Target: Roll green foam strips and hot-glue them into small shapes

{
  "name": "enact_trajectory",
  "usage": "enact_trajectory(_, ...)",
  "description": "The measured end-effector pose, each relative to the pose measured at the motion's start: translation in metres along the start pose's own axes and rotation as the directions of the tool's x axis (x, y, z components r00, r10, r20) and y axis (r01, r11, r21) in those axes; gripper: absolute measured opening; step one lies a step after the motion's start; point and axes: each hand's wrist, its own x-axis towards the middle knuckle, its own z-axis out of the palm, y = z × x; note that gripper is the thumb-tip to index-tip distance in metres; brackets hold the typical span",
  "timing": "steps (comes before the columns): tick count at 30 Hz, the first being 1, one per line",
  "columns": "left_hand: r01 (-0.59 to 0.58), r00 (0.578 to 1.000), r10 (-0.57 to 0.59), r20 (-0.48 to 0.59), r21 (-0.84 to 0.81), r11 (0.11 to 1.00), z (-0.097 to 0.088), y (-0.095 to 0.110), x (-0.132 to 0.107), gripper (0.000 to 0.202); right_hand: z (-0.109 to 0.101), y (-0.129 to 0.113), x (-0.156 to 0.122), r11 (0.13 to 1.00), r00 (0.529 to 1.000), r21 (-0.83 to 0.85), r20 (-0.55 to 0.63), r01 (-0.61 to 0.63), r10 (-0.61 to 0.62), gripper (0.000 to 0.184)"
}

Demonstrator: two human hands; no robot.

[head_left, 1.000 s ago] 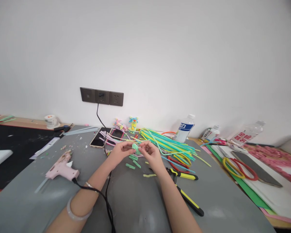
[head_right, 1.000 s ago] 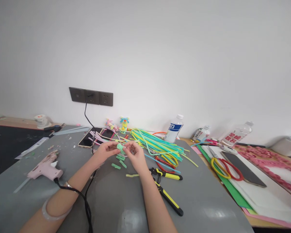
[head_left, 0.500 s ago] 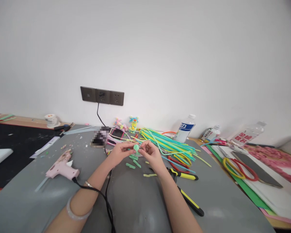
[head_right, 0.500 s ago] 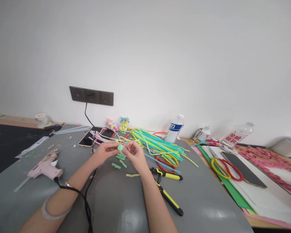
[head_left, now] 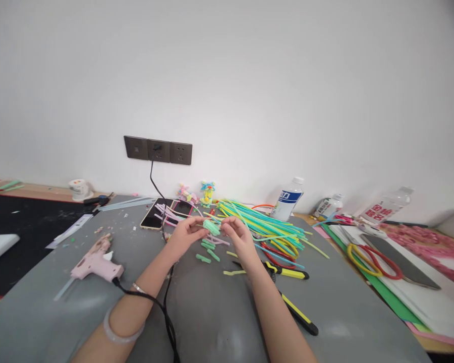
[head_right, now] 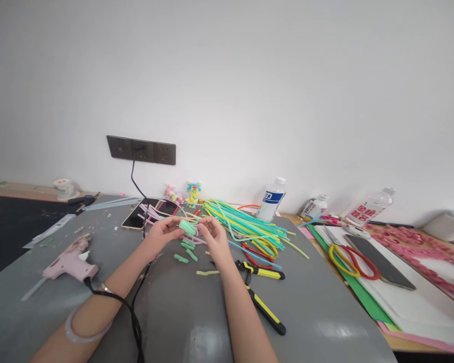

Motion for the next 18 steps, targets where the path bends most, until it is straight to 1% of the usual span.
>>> enact_trajectory(2,-0.005,1.0,0.005,-0.003,-0.027,1.0,0.0002,0.0014,-0.0006,0.041,0.0003,-0.0014,-0.0009,0.999,0.999,0.028,0.041,-0.036,0.034,0.03)
enact_trajectory(4,-0.02,1.0,0.02,0.0,-0.033,0.999,0.001,0.0023,-0.001,0.04,0.0015,-0.0024,-0.0021,0.995,0.992,0.067,0.11,-0.074,0.066,0.031)
enact_trajectory(7,-0.043,0.999,0.043,0.004,-0.022,0.999,0.0017,0.0022,-0.001,0.04,0.0038,-0.0027,-0.0036,0.99,0.983,0.105,0.171,-0.09,0.071,0.033)
enact_trajectory(11,-0.037,0.999,0.037,0.011,0.029,0.999,0.001,0.0019,-0.001,0.039,0.0057,-0.0007,-0.0034,0.989,0.985,0.13,0.168,-0.07,0.048,0.035)
enact_trajectory(18,-0.07,0.997,0.064,0.039,0.182,0.981,0.0013,0.0033,-0.0016,0.045,0.0044,0.0042,-0.0012,0.982,0.988,0.17,0.141,-0.088,0.064,0.032)
